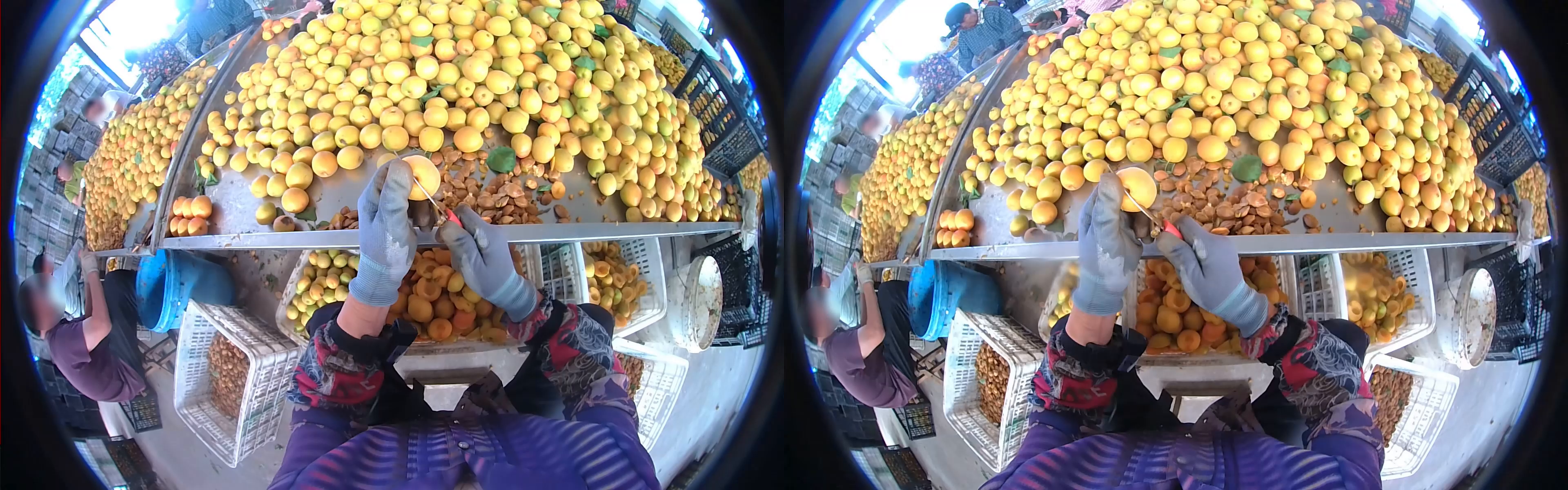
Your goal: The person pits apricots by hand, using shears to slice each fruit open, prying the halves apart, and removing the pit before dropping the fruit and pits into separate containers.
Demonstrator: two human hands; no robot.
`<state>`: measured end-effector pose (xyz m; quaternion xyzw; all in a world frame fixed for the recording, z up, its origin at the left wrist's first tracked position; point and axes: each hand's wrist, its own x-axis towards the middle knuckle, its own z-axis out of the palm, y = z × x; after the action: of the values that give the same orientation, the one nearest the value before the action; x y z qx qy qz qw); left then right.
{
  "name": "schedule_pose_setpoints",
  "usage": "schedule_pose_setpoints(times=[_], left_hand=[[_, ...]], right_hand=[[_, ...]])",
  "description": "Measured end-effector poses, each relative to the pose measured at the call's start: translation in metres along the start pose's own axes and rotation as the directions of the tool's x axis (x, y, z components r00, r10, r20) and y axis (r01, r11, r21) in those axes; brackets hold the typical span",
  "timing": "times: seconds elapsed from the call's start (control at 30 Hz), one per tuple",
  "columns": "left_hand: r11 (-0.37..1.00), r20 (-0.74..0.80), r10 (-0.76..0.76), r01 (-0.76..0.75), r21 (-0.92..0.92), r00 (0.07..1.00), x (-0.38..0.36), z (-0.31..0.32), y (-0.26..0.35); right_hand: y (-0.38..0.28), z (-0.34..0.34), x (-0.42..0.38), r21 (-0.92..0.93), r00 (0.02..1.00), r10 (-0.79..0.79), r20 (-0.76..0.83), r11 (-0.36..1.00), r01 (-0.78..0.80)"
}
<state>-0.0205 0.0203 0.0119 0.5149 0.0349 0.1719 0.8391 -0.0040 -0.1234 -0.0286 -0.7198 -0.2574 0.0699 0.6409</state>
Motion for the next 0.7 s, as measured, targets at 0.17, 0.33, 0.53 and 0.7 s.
schedule_pose_setpoints(times=[0.17, 0.33, 0.53, 0.7], left_hand=[[0.999, -0.034, 0.020, -0.019, 0.038, 0.999, 0.004, -0.001, -0.004], [0.993, -0.057, 0.038, -0.032, 0.115, 0.998, 0.007, -0.006, 0.011], [0.714, 0.322, 0.382, -0.498, 0.492, 0.866, -0.007, 0.010, -0.020], [0.886, 0.276, 0.155, -0.257, 0.386, 0.948, -0.017, 0.016, -0.018]], right_hand=[[-0.002, -0.003, -0.003, 0.030, 0.999, 0.013, 0.030, 0.999, -0.014], [-0.039, -0.014, -0.002, 0.358, 0.985, 0.142, 0.095, 0.919, -0.167], [-0.036, -0.021, 0.016, 0.472, 0.998, 0.055, 0.028, 0.880, -0.062], [-0.038, -0.023, 0.013, 0.441, 0.996, 0.090, -0.008, 0.894, -0.077]])
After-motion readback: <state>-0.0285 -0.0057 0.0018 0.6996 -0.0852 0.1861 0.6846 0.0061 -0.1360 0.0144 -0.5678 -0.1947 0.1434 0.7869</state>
